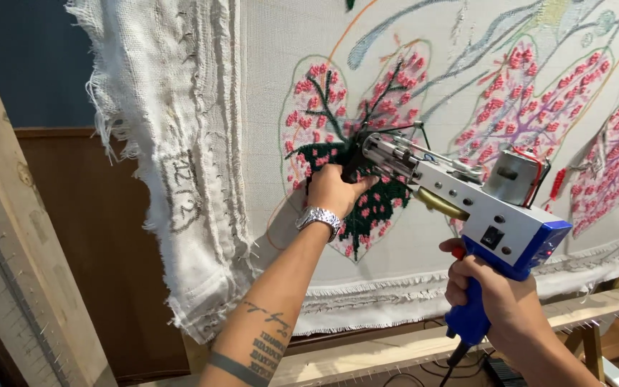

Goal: Using an electric tufting gun to punch yarn into a canvas following a floral pattern.

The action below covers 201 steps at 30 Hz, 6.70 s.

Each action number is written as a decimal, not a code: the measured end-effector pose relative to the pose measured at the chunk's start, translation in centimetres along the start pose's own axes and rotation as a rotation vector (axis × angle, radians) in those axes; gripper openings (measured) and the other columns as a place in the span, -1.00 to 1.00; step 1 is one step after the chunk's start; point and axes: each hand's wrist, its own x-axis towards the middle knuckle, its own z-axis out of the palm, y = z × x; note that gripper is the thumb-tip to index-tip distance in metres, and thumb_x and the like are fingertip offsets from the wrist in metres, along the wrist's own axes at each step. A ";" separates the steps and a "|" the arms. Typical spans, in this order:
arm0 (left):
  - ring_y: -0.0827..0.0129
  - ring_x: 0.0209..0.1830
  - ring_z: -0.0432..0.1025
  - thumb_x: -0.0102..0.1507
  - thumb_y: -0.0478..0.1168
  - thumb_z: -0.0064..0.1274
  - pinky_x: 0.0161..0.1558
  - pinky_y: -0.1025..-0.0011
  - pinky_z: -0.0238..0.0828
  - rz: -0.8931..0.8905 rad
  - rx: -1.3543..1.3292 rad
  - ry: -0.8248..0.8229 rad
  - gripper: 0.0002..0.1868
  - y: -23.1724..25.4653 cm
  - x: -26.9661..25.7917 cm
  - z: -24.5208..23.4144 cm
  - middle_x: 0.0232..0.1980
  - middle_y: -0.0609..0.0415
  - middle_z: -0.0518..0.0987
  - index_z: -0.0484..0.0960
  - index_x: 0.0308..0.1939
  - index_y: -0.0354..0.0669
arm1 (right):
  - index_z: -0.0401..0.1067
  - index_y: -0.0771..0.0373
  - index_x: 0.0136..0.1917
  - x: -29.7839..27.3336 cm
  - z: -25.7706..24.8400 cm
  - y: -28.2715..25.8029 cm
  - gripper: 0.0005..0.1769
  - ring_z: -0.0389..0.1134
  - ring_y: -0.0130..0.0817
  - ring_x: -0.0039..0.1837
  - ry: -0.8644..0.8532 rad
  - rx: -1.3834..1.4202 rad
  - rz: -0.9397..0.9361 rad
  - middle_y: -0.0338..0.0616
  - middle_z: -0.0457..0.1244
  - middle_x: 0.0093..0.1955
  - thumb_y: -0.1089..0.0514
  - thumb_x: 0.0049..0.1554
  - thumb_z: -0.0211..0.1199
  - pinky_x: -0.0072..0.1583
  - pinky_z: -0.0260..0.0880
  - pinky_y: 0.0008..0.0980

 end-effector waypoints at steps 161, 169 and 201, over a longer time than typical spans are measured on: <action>0.52 -0.54 0.53 0.13 0.01 0.40 -0.50 0.46 0.38 -0.281 -0.758 -0.110 -0.63 -3.3 0.7 12.8 -0.47 0.10 0.70 0.65 -0.45 -0.21 | 0.43 0.46 -0.02 1.5 -1.1 -4.9 -0.69 0.13 -0.29 -0.48 -0.019 -0.142 0.121 -0.10 0.12 -0.46 0.36 -0.06 0.07 -0.40 0.13 -0.32; 0.47 -0.56 0.55 0.13 0.10 0.37 -0.42 0.47 0.46 -0.257 -0.707 -0.139 -0.52 -1.3 0.6 10.2 -0.45 0.02 0.71 0.69 -0.49 -0.30 | 0.37 0.44 -0.03 2.1 -0.6 -5.6 -0.74 0.09 -0.30 -0.44 -0.053 -0.049 0.134 -0.13 0.08 -0.43 0.32 -0.02 0.08 -0.37 0.12 -0.32; 0.65 -0.39 0.46 0.38 0.03 0.09 -0.37 0.58 0.48 0.160 -0.829 -0.940 -0.62 4.7 -2.7 10.3 -0.02 0.15 0.72 0.72 0.13 -0.10 | 0.14 0.55 0.59 0.9 -19.8 -4.0 -0.13 0.11 -0.30 -0.39 -0.268 0.113 0.045 -0.07 0.05 -0.33 0.19 0.04 0.10 -0.30 0.15 -0.29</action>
